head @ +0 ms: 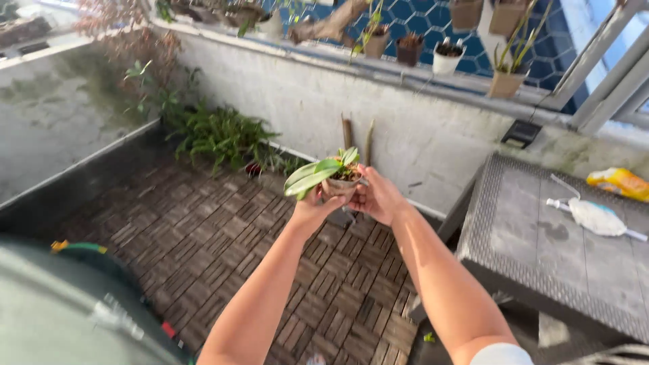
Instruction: Washing a repotted orchid in a sink and then hanging it on a wire mesh wall in an outdoor garden.
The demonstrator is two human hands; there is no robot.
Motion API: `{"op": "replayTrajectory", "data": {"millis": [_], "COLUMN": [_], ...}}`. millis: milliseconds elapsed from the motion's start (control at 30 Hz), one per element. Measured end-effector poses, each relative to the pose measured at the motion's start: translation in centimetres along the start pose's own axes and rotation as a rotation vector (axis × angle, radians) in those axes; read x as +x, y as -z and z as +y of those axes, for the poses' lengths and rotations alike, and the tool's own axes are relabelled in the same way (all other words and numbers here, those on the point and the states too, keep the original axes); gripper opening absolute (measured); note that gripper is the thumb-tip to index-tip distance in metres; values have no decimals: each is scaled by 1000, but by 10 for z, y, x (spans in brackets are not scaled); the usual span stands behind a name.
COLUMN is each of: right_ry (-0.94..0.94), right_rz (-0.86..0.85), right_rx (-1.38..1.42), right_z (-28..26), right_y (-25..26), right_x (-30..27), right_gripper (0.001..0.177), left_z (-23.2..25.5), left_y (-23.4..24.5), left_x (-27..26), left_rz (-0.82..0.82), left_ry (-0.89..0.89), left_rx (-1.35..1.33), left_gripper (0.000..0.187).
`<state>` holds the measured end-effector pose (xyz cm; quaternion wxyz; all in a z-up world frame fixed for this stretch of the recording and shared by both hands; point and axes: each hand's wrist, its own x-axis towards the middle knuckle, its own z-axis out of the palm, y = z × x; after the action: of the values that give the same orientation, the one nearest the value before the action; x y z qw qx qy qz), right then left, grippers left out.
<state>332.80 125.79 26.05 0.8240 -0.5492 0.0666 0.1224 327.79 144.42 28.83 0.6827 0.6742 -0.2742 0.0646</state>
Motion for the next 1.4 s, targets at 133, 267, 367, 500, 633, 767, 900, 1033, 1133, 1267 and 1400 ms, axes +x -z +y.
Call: {"op": "replayTrajectory", "data": {"millis": [133,267,367,500,633,767,900,1033,1133,1267,1400], "right_ry": [34,194,315,458,478,398,386,398,403,418,400], "right_rz": [-4,79,118,186,231,221,264,346,357,413,500], "right_rx": [-21,5,-39,-189,-159,19,99,92,76,85,-58], "right_z": [-53,-93,-117,-143,-176,-194,-199,-220,-231,-248,-270], "right_y": [-9,-21,-17,-7,8,35,79,112,129,146,178], "right_x": [97,174,244,332,423,505,577,619,647,660,676], "right_gripper": [64,61,50,45,37,30,26,24,35,39,43], "left_z": [-38,-95,-131,-194,-250,-288,-364,-376,-393,-420,-417], "left_y": [39,70,78,83,94,110,114,105,102,85,58], "left_x": [126,226,302,393,479,539,609,674,719,757,783], "left_rz": [13,32,90,223,190,95,-72,-249,-353,-432,-399], "left_ry": [192,272,127,-89,60,62,25,-46,51,190,190], "left_rx": [154,190,149,114,-24,175,-206,-115,-150,-76,-115], "left_gripper": [85,92,76,79,107,97,102,94,97,104,102]}}
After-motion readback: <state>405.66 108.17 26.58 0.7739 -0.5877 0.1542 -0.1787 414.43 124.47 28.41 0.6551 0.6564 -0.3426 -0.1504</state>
